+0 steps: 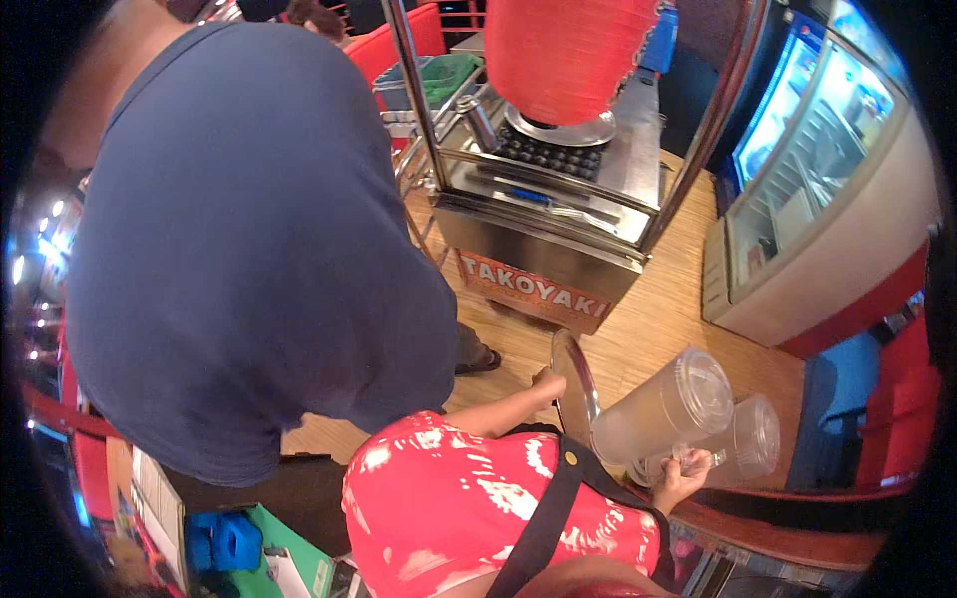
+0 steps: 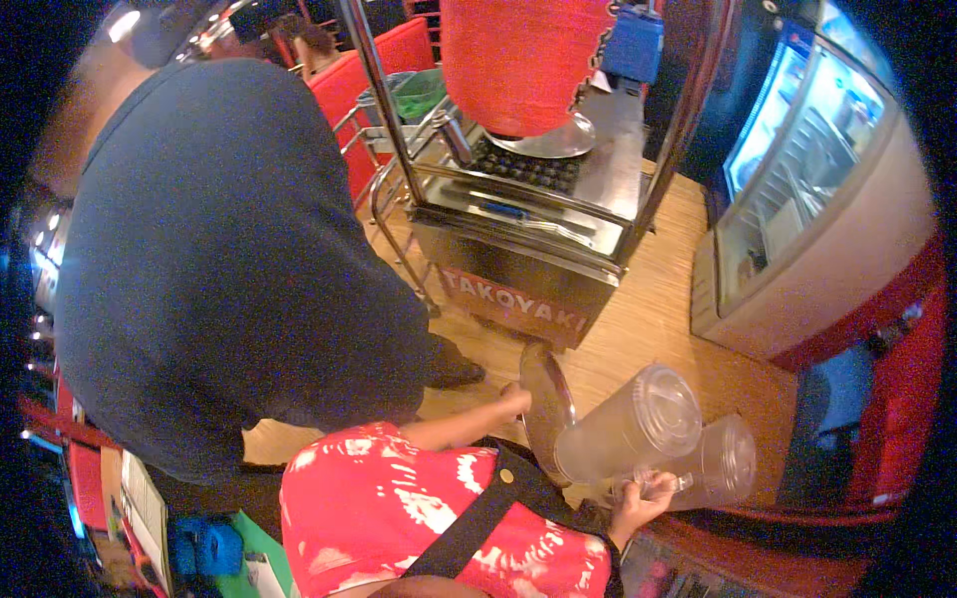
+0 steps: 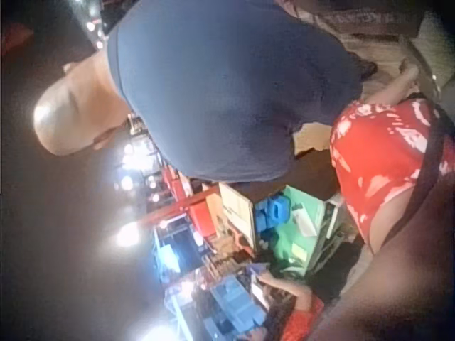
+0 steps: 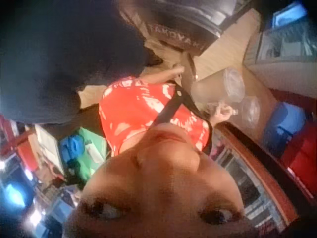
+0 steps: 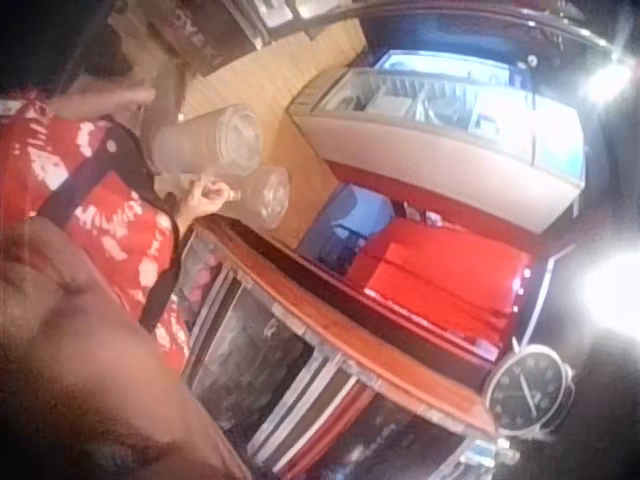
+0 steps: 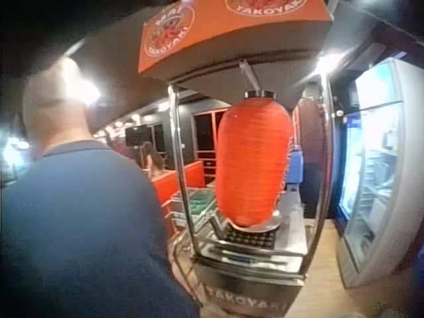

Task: The person prepares a serving tray by placing glasses, a stack of plates, several spoons, forks, and tongs, and a bunch of wrapped chopsticks onto the tray before carrying it to a dining table and placing the glasses and plates on the table.

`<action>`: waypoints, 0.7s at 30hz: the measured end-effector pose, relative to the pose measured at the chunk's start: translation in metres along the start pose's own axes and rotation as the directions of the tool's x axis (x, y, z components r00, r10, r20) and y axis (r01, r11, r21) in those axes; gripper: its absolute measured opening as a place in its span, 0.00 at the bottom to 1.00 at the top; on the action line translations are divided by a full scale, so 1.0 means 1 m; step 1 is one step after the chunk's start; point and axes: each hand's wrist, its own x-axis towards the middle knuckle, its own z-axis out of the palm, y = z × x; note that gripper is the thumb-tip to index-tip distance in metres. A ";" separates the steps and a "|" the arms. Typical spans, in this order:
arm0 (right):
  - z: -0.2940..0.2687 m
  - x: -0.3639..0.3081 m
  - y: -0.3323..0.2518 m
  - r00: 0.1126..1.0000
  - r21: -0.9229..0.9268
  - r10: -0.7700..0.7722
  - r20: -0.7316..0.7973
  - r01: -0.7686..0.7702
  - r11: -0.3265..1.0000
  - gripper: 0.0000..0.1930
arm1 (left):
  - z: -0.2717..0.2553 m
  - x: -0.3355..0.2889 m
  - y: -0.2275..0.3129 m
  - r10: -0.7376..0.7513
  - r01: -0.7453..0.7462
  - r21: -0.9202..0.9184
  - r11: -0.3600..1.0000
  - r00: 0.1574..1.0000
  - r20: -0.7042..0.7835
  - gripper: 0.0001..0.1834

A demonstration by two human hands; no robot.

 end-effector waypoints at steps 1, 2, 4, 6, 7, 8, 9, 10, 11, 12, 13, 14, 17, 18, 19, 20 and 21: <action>-0.008 0.009 0.009 1.000 0.011 0.005 0.019 -0.005 1.000 0.16 | -0.003 0.004 -0.010 -0.003 0.003 -0.025 1.000 1.000 -0.002 0.16; -0.022 0.020 0.020 0.998 0.019 -0.015 0.059 0.014 1.000 0.17 | -0.007 0.006 -0.018 -0.017 0.016 -0.046 0.999 1.000 -0.009 0.16; -0.032 0.037 0.035 0.996 0.069 -0.043 0.083 0.038 0.997 0.16 | -0.019 0.004 -0.038 -0.061 0.058 -0.076 0.995 0.998 -0.033 0.16; -0.027 0.053 0.033 0.993 0.082 -0.017 0.114 0.008 0.997 0.16 | -0.036 -0.001 -0.059 -0.111 0.105 -0.084 0.991 0.991 -0.070 0.16; -0.025 0.061 0.030 0.993 0.071 -0.010 0.121 0.002 0.998 0.15 | -0.041 -0.005 -0.072 -0.136 0.128 -0.091 0.988 0.987 -0.089 0.16; -0.023 0.069 0.030 0.985 0.098 -0.011 0.171 -0.006 0.995 0.14 | -0.047 -0.008 -0.083 -0.157 0.147 -0.090 0.985 0.982 -0.110 0.16; -0.023 0.077 0.033 0.981 0.102 -0.008 0.194 -0.013 0.995 0.14 | -0.052 -0.010 -0.092 -0.177 0.167 -0.084 0.982 0.976 -0.128 0.16; -0.023 0.084 0.035 0.981 0.073 0.006 0.195 -0.020 0.997 0.14 | -0.057 -0.013 -0.102 -0.196 0.187 -0.067 0.980 0.969 -0.152 0.16; -0.024 0.092 0.038 0.982 0.042 0.012 0.191 -0.021 0.999 0.14 | -0.059 -0.013 -0.111 -0.211 0.206 -0.047 0.977 0.962 -0.172 0.16; -0.024 0.098 0.039 0.977 0.045 0.017 0.213 -0.027 0.999 0.14 | -0.062 -0.017 -0.120 -0.232 0.232 -0.024 0.972 0.953 -0.196 0.16; -0.026 0.105 0.038 0.970 0.041 0.051 0.238 -0.063 0.997 0.15 | -0.065 -0.020 -0.129 -0.250 0.257 0.001 0.966 0.942 -0.224 0.16; -0.025 0.110 0.038 0.959 0.032 0.092 0.269 -0.104 0.994 0.15 | -0.068 -0.027 -0.140 -0.274 0.292 0.036 0.956 0.928 -0.253 0.16; -0.018 0.123 0.040 0.953 0.059 0.047 0.300 -0.068 0.996 0.16 | -0.077 -0.042 -0.166 -0.315 0.384 0.164 0.909 0.888 -0.335 0.16; -0.020 0.129 0.046 0.947 0.065 0.050 0.317 -0.074 0.995 0.16 | -0.080 -0.045 -0.173 -0.318 0.409 0.218 0.886 0.879 -0.356 0.16; -0.022 0.136 0.053 0.943 0.074 0.054 0.329 -0.082 0.994 0.16 | -0.083 -0.049 -0.180 -0.322 0.436 0.271 0.858 0.868 -0.378 0.16; -0.023 0.142 0.060 0.936 0.080 0.059 0.346 -0.092 0.992 0.16 | -0.084 -0.054 -0.190 -0.331 0.467 0.319 0.825 0.857 -0.396 0.16; -0.018 0.144 0.058 0.931 0.083 0.058 0.360 -0.094 0.992 0.16 | -0.086 -0.058 -0.199 -0.334 0.488 0.376 0.788 0.851 -0.405 0.16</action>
